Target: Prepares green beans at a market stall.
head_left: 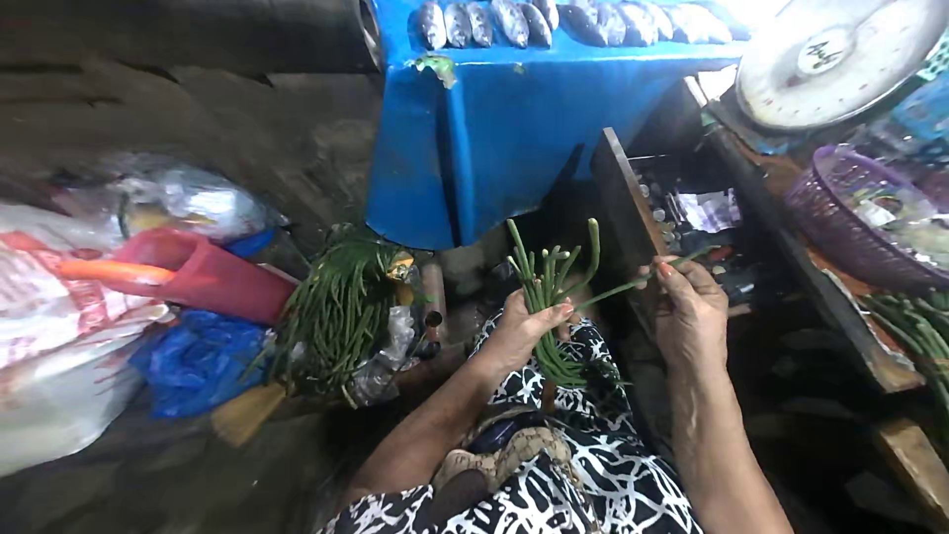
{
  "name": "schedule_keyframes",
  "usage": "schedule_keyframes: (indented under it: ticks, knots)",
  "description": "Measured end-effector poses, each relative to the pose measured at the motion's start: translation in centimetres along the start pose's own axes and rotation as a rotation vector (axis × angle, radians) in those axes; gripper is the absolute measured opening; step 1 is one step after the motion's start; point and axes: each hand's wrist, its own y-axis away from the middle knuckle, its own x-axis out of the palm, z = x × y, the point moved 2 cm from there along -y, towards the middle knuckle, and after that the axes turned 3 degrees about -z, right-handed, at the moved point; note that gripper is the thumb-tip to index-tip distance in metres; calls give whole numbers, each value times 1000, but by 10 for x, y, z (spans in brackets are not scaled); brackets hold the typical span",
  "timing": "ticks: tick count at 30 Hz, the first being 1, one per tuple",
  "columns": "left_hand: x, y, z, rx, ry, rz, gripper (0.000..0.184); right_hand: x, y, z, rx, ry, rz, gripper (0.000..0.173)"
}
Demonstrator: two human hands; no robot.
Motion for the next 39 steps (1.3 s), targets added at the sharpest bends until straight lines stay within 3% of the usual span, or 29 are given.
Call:
schedule_keyframes:
  ticks: [3,6,7,9,12,14,18,24,26,31,36,39]
  knots:
    - [-2,0,-2,5,6,-12,10,-3,-2,0,-49,48,-46,15]
    - [-2,1,-3,-7,0,-22,11,-8,1,8,-345,466,-104,63]
    - [-2,0,-3,-8,-10,-11,12,-7,4,12,-464,669,-95,69]
    - [1,-1,-2,-10,-34,18,12,2,14,13,-621,925,71,55]
    - [7,-2,-3,11,-49,43,12,23,31,-1,-482,1010,485,31]
    - [7,-2,-6,13,-51,-2,11,26,34,-9,-357,957,599,30]
    - [-2,-5,-3,-29,-37,-221,13,16,30,0,-244,924,529,26]
    - [-17,-13,-3,-59,107,-586,22,3,16,28,-449,739,253,21]
    - [-16,-12,-4,-97,112,-561,23,6,18,26,-467,703,245,21]
    - [3,-6,-13,-138,105,-262,24,17,43,-10,-361,878,422,22]
    - [3,-5,-23,5,73,-173,5,23,68,-37,-230,997,613,22]
    - [-5,-2,-20,91,78,-112,15,19,68,-39,-183,1051,645,23]
